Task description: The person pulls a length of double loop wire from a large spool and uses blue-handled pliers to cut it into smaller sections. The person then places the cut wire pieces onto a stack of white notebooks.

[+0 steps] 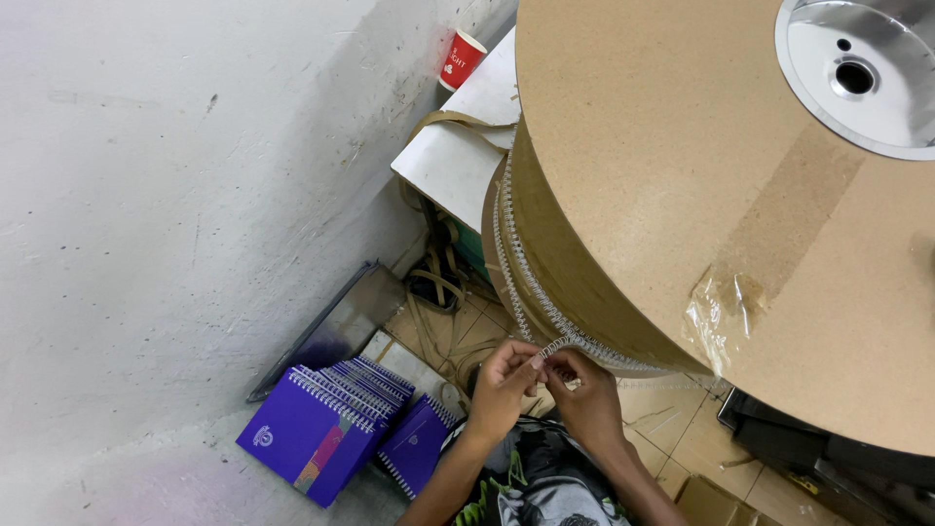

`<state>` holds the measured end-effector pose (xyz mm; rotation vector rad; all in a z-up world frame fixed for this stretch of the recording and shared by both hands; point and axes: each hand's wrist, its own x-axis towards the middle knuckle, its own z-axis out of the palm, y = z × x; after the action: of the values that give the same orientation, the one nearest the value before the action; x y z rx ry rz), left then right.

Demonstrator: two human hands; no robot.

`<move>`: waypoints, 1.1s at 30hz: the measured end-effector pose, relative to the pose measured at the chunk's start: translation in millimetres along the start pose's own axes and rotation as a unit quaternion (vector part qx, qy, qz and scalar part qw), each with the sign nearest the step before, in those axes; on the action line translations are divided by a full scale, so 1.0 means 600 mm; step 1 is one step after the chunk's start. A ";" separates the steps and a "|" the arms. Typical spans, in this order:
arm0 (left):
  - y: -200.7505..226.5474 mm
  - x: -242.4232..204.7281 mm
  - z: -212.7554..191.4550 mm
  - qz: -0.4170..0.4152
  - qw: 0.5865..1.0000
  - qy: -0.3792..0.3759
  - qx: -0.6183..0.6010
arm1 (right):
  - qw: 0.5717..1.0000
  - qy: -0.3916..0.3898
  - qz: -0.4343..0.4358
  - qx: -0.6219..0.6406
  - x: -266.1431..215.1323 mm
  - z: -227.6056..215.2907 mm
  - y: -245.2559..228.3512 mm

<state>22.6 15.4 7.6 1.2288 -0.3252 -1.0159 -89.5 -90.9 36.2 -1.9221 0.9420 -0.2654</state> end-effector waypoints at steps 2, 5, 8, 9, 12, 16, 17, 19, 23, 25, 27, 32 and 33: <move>0.003 0.002 0.006 -0.027 0.995 0.001 -0.101 | 0.999 -0.001 -0.022 -0.024 -0.001 0.003 0.010; -0.003 0.008 -0.007 -0.043 0.995 0.015 -0.084 | 0.992 -0.032 -0.056 -0.110 0.000 0.001 0.042; 0.025 0.010 -0.017 -0.041 0.995 0.040 0.086 | 0.959 -0.116 0.070 -0.247 -0.009 -0.015 0.030; 0.042 0.009 -0.015 -0.042 0.995 0.039 0.087 | 0.960 -0.115 0.071 -0.246 -0.017 -0.018 0.031; 0.085 0.011 -0.010 0.028 0.976 0.026 0.214 | 0.947 -0.114 0.021 -0.299 -0.040 -0.027 0.026; 0.066 0.046 -0.032 0.025 0.912 -0.013 0.410 | 0.929 -0.157 0.035 -0.335 -0.053 -0.038 0.007; 0.046 0.059 -0.046 0.088 0.888 -0.008 0.451 | 0.927 -0.155 0.040 -0.340 -0.055 -0.040 0.004; 0.036 0.071 -0.050 0.148 0.881 -0.023 0.448 | 0.932 -0.151 0.000 -0.329 -0.061 -0.050 0.006; 0.041 0.072 -0.017 0.297 0.848 -0.086 0.430 | 0.929 -0.151 -0.125 -0.314 -0.078 -0.054 -0.015; 0.037 0.077 -0.020 0.297 0.840 -0.094 0.444 | 0.929 -0.152 -0.135 -0.308 -0.080 -0.056 -0.038; 0.037 0.085 -0.027 0.299 0.830 -0.105 0.459 | 0.930 -0.151 -0.144 -0.302 -0.083 -0.061 -0.048; 0.059 0.089 -0.047 0.121 0.790 -0.159 0.580 | 0.952 -0.130 -0.256 -0.110 -0.106 -0.114 -0.088; 0.055 0.093 -0.056 0.120 0.790 -0.157 0.581 | 0.951 -0.132 -0.257 -0.109 -0.108 -0.116 -0.067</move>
<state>91.7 -7.8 8.3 2.0190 -1.4986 -0.7533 -150.6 -80.4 119.0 -2.3204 0.2903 -0.2014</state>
